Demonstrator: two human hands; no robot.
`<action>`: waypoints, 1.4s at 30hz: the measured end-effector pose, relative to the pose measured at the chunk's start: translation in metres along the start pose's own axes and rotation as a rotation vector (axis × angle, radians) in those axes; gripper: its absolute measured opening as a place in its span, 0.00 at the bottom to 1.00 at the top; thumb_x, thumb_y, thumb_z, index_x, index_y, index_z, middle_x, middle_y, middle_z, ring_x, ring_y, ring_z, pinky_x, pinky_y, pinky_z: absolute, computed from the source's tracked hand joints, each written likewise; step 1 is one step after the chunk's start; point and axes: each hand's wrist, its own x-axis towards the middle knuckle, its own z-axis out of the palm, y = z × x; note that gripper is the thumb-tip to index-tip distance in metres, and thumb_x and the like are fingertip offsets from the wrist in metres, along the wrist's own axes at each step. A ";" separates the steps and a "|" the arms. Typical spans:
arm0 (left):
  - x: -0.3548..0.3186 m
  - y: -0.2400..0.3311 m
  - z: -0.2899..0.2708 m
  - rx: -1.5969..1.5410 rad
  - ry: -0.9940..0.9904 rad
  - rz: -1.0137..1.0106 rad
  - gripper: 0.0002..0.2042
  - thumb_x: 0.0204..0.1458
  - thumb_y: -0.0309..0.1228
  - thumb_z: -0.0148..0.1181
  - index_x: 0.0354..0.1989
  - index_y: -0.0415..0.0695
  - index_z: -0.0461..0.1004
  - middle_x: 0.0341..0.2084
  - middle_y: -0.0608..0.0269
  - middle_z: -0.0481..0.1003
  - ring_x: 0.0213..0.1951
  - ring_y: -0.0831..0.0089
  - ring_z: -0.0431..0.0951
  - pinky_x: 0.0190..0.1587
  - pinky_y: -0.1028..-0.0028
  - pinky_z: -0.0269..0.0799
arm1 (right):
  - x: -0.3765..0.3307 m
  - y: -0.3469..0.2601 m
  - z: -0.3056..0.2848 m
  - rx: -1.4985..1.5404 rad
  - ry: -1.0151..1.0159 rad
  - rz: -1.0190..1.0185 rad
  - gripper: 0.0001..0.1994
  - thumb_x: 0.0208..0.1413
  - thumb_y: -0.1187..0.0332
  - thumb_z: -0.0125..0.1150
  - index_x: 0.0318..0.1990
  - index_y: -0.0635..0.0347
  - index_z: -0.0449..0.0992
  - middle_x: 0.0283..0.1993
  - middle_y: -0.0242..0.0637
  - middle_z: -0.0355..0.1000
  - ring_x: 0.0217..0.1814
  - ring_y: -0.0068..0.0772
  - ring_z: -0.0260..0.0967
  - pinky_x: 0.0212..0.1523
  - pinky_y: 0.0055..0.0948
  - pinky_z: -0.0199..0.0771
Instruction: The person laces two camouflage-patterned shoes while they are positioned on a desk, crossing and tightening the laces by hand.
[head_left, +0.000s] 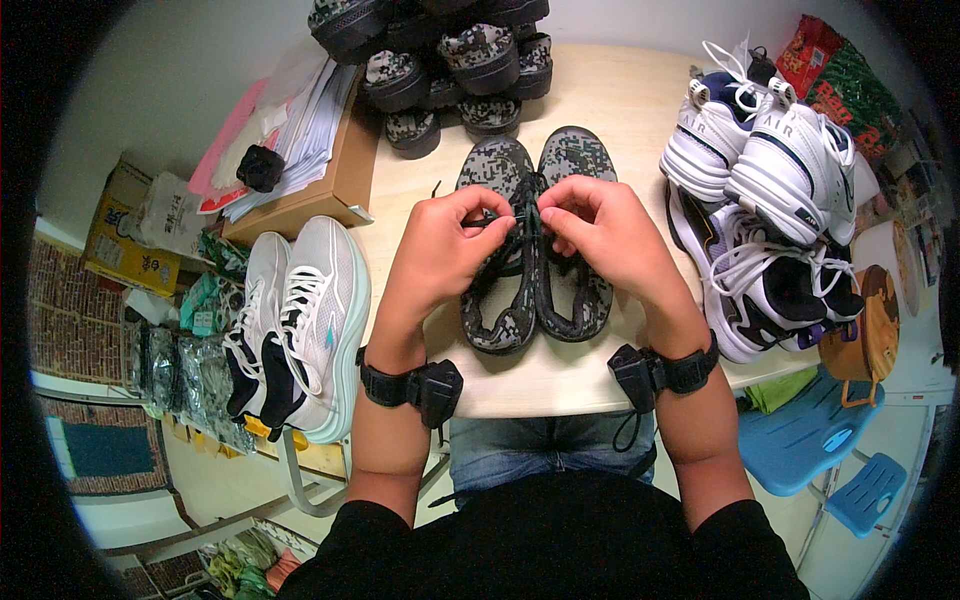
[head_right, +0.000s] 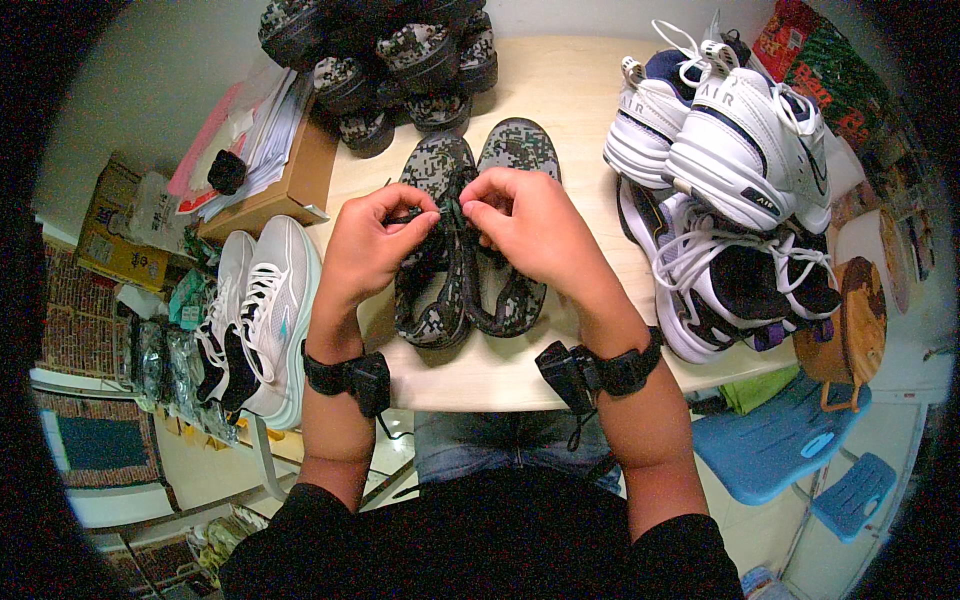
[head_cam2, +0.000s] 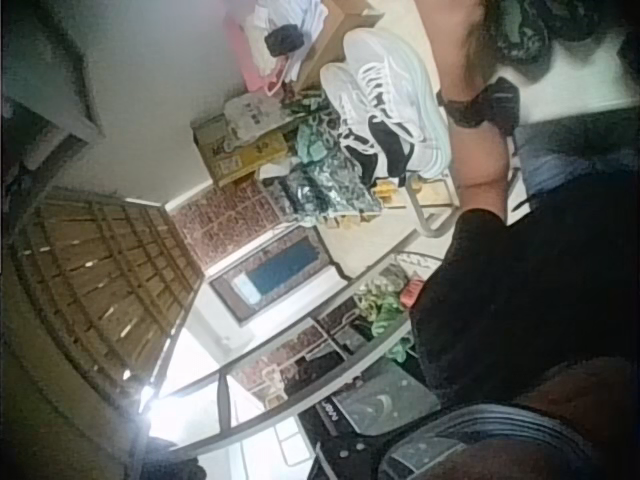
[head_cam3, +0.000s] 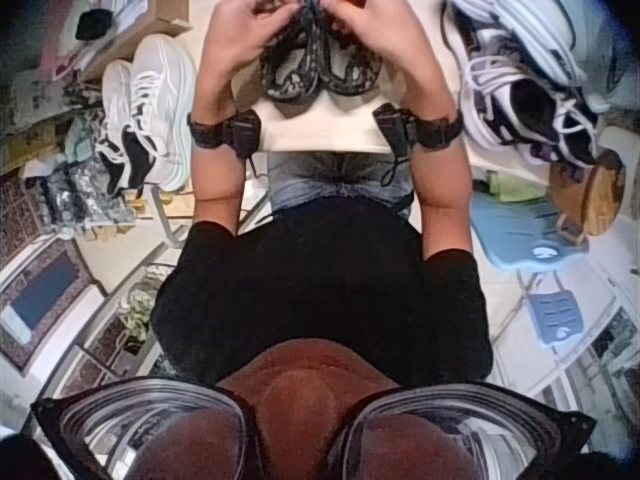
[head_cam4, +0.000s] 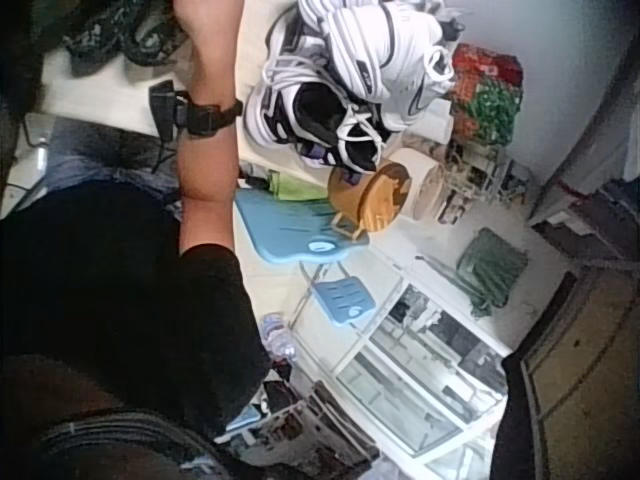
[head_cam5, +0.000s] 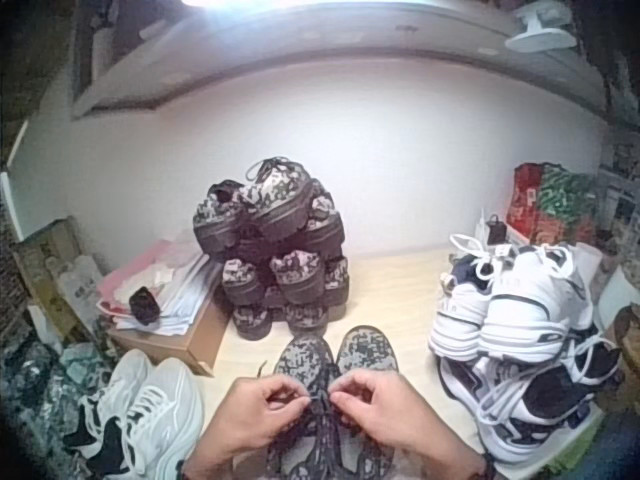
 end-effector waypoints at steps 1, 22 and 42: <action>0.000 0.000 0.000 0.000 0.000 0.000 0.05 0.49 0.25 0.60 0.31 0.37 0.74 0.16 0.71 0.68 0.20 0.88 0.63 0.22 0.84 0.59 | 0.000 0.000 0.000 0.000 0.000 0.001 0.05 0.53 0.72 0.57 0.33 0.66 0.73 0.24 0.30 0.70 0.24 0.18 0.66 0.26 0.21 0.67; -0.002 0.006 -0.003 -0.007 -0.015 -0.039 0.05 0.49 0.23 0.60 0.34 0.36 0.74 0.24 0.71 0.73 0.27 0.88 0.68 0.28 0.86 0.64 | -0.001 0.000 0.000 -0.063 0.009 -0.110 0.05 0.47 0.74 0.60 0.32 0.65 0.74 0.26 0.33 0.73 0.28 0.19 0.68 0.32 0.22 0.70; -0.001 0.002 0.006 0.121 0.063 0.167 0.05 0.48 0.22 0.61 0.33 0.36 0.74 0.21 0.72 0.71 0.23 0.90 0.65 0.24 0.86 0.61 | -0.002 -0.003 0.003 -0.094 0.068 -0.029 0.09 0.46 0.70 0.65 0.32 0.66 0.74 0.25 0.32 0.73 0.26 0.17 0.69 0.29 0.20 0.70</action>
